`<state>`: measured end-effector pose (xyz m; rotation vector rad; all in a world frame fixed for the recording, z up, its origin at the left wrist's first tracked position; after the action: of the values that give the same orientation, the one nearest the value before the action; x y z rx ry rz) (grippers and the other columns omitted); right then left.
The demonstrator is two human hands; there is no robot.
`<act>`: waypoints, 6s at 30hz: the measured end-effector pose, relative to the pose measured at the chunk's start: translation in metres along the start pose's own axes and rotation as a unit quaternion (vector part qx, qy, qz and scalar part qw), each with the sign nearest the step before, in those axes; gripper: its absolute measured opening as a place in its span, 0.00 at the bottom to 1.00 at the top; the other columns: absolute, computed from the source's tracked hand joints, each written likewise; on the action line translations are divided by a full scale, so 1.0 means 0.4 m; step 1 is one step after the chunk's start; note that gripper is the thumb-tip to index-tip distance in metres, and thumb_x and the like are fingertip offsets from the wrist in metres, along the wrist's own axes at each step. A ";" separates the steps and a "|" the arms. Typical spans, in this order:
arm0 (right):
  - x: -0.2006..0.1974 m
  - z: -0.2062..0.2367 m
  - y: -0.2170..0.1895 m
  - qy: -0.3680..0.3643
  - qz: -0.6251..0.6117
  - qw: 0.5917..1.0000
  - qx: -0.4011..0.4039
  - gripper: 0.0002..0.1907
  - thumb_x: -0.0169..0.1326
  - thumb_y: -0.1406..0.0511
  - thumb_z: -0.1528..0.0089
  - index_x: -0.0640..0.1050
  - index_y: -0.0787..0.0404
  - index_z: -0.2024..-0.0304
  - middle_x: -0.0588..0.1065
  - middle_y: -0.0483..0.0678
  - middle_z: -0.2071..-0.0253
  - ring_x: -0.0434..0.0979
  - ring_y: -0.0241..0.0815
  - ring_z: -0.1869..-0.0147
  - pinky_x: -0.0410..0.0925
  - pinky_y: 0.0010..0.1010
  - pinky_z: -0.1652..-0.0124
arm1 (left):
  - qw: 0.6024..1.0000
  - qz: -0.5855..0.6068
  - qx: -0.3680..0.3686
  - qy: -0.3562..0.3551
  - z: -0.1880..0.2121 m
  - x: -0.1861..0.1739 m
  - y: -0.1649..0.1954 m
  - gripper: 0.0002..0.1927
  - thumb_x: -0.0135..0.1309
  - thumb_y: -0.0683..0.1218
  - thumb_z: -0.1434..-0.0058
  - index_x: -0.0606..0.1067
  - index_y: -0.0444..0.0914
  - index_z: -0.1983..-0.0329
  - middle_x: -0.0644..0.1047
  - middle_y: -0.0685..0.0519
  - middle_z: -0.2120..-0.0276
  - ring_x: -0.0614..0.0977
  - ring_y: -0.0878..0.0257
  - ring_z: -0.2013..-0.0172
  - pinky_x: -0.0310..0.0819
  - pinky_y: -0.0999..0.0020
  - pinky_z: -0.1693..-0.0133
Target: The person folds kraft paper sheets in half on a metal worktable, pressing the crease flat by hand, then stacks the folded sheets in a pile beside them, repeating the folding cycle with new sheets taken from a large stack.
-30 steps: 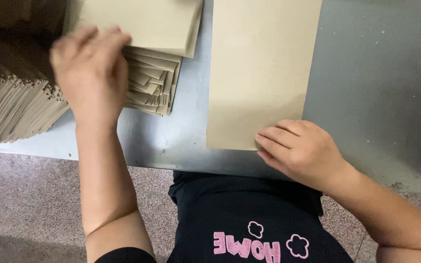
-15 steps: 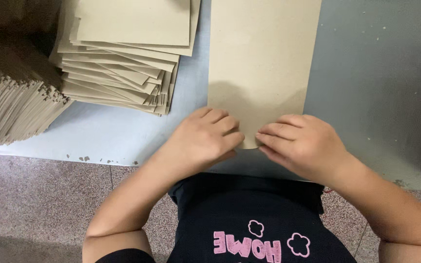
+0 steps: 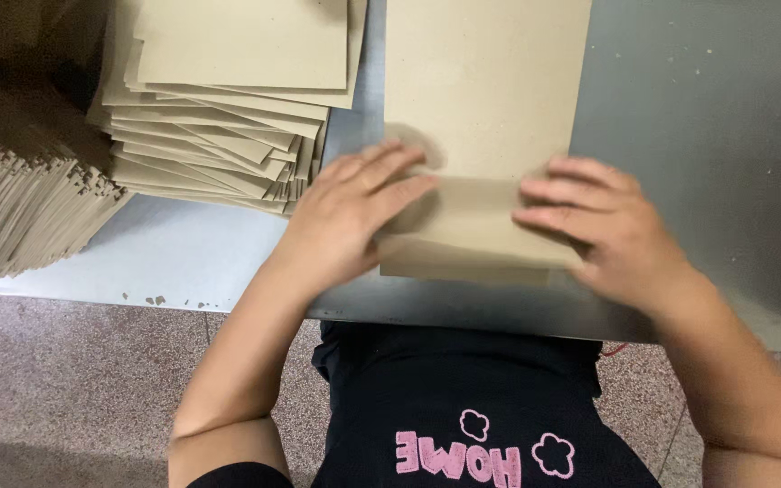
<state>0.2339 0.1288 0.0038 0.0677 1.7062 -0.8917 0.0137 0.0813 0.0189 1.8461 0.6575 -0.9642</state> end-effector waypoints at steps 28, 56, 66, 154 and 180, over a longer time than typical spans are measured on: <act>-0.015 -0.041 0.049 0.144 -0.018 0.970 0.195 0.29 0.63 0.67 0.36 0.71 0.58 0.32 0.72 0.46 0.63 0.73 0.42 0.57 0.69 0.34 0.56 | 0.963 -0.001 -0.259 0.074 -0.005 0.030 -0.084 0.15 0.62 0.51 0.34 0.80 0.43 0.46 0.79 0.53 0.67 0.82 0.57 0.71 0.75 0.62 0.70; 0.019 0.013 -0.158 0.032 0.056 0.993 -0.094 0.17 0.68 0.58 0.45 0.84 0.57 0.56 0.78 0.43 0.56 0.76 0.42 0.50 0.69 0.37 0.56 | 0.981 -0.167 0.022 -0.091 -0.056 0.059 0.073 0.18 0.59 0.46 0.39 0.77 0.39 0.46 0.79 0.53 0.58 0.82 0.58 0.60 0.77 0.64 0.63; 0.008 -0.036 -0.147 0.005 0.006 0.998 -0.058 0.16 0.69 0.57 0.50 0.82 0.52 0.62 0.78 0.39 0.60 0.77 0.43 0.52 0.69 0.35 0.58 | 0.917 -0.212 -0.030 0.336 0.033 -0.334 -0.079 0.19 0.56 0.30 0.35 0.79 0.36 0.43 0.83 0.48 0.52 0.85 0.59 0.53 0.79 0.66 0.50; -0.058 -0.004 0.046 -0.015 -0.100 0.993 0.065 0.32 0.64 0.57 0.47 0.73 0.62 0.42 0.77 0.57 0.54 0.76 0.48 0.48 0.71 0.39 0.50 | 0.958 0.138 -0.252 0.001 0.026 0.011 -0.074 0.12 0.62 0.48 0.34 0.77 0.43 0.50 0.79 0.51 0.75 0.81 0.56 0.78 0.75 0.62 0.73; 0.015 -0.098 -0.151 0.073 0.119 0.986 -0.091 0.23 0.65 0.54 0.39 0.82 0.55 0.45 0.74 0.43 0.53 0.72 0.45 0.46 0.65 0.38 0.45 | 0.967 0.042 -0.253 -0.004 -0.001 0.030 -0.067 0.33 0.63 0.63 0.43 0.75 0.46 0.38 0.79 0.53 0.68 0.82 0.57 0.72 0.74 0.62 0.73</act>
<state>0.1715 0.1065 0.0326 0.2138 1.8629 -0.5622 0.0001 0.0937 -0.0039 1.4023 0.7356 -0.6699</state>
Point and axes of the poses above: each hand's wrist, its own z-axis away from the middle knuckle, its own x-axis out of the palm, y = z × x, the point moved 8 cm from there along -z, towards the middle knuckle
